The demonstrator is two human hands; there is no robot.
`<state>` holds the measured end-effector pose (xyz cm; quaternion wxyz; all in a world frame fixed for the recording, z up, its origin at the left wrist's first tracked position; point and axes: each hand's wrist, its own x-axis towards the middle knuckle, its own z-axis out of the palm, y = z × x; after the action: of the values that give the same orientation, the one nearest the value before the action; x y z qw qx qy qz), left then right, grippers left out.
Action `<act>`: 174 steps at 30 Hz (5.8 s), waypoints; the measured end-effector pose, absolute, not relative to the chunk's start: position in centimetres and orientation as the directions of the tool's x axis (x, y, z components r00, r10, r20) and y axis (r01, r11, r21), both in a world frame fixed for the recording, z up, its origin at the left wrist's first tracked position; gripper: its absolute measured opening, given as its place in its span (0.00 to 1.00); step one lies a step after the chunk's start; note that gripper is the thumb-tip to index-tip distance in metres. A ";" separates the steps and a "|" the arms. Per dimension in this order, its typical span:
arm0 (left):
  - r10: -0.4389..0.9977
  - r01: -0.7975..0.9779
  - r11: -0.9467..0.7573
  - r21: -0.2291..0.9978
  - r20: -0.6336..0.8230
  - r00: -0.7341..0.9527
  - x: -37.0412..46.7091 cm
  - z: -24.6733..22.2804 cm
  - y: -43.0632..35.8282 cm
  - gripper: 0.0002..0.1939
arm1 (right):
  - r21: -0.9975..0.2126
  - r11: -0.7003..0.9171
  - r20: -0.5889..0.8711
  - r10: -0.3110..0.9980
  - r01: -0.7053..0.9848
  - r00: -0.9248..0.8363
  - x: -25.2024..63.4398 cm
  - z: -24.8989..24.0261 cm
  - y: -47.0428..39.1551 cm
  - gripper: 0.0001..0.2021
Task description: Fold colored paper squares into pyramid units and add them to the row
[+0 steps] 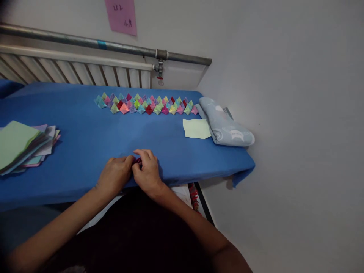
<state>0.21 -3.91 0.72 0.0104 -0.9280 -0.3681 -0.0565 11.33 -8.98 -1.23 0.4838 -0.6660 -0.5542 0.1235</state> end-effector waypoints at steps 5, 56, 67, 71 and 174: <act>0.693 0.689 -0.718 0.097 0.188 0.696 -0.5 0.8 -3.3 0.12 | -0.807 0.140 0.405 0.838 0.574 0.365 11.3 -0.9 -8.9 0.18; 0.755 0.057 0.136 0.989 -0.141 0.640 -4.2 3.3 -3.6 0.09 | -0.974 0.225 0.212 0.952 -0.036 0.220 12.0 2.2 -11.0 0.05; 0.819 0.109 0.014 0.994 -0.073 0.569 -3.9 3.2 -3.8 0.12 | -0.948 0.263 0.294 0.939 0.178 0.178 12.2 1.9 -10.9 0.08; 0.873 0.153 -0.036 0.988 -0.043 0.485 -3.7 2.6 -3.5 0.12 | -0.932 0.260 0.330 0.896 0.251 0.298 12.6 2.3 -11.2 0.09; 0.838 0.266 -0.133 0.955 -0.035 0.544 -5.0 4.0 -3.2 0.19 | -0.996 -0.082 -0.078 0.992 0.032 0.101 11.4 2.4 -10.0 0.11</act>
<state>-4.95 -3.19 4.05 -0.5282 -0.7022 -0.3933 -0.2707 11.39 -9.98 2.42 0.4949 -0.5528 -0.4628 0.4850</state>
